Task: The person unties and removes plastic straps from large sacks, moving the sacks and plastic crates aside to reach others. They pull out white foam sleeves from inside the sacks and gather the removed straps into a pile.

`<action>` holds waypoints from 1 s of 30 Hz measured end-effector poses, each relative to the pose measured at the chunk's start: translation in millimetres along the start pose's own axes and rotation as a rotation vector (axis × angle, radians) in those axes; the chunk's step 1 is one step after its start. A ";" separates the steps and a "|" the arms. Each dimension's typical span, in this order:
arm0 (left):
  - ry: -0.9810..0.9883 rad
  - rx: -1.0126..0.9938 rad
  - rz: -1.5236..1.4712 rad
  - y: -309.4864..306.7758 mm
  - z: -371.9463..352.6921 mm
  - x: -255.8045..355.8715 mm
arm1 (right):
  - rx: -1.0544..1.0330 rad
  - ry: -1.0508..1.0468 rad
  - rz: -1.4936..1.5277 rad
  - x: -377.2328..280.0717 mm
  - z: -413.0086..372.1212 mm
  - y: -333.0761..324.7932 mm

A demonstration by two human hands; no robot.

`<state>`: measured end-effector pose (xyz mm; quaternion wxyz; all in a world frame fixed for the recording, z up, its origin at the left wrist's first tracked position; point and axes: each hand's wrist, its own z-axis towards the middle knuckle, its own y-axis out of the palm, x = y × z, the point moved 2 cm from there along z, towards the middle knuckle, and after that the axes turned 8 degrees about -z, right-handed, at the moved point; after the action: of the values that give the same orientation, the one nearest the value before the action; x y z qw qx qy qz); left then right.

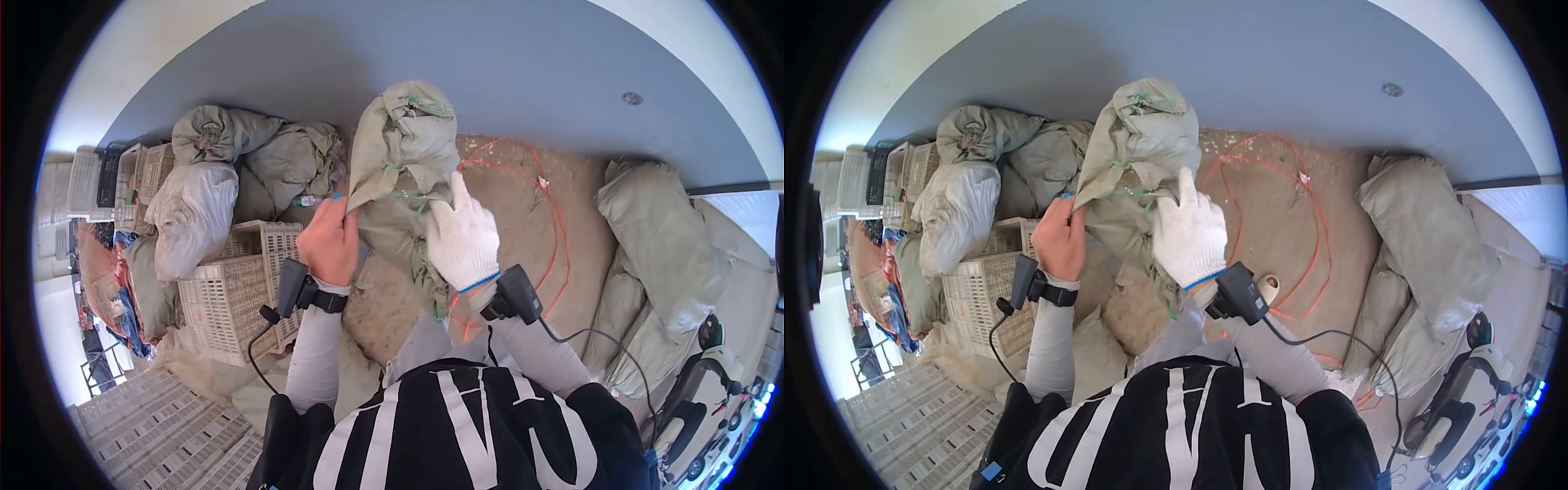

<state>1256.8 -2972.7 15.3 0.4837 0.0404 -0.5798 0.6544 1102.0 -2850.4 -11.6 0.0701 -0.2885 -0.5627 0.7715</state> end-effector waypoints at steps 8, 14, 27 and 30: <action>0.025 0.053 -0.116 -16.0 7.3 5.3 | -0.415 -0.006 0.362 -18.0 -1.1 -7.0; 0.030 0.061 -0.117 -23.9 4.0 8.4 | -0.214 0.039 0.458 -14.4 -17.4 6.0; 0.160 -0.152 -0.202 5.5 3.8 43.9 | -0.199 0.521 1.376 60.5 -63.2 -19.7; 0.122 -0.143 -0.321 11.6 6.3 39.2 | -0.115 0.451 1.028 51.8 -71.4 -35.1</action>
<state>1225.0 -2953.1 33.0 0.6180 0.0580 -0.5805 0.5270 1089.2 -2756.3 -12.9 -0.2121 -0.6867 -0.3621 0.5936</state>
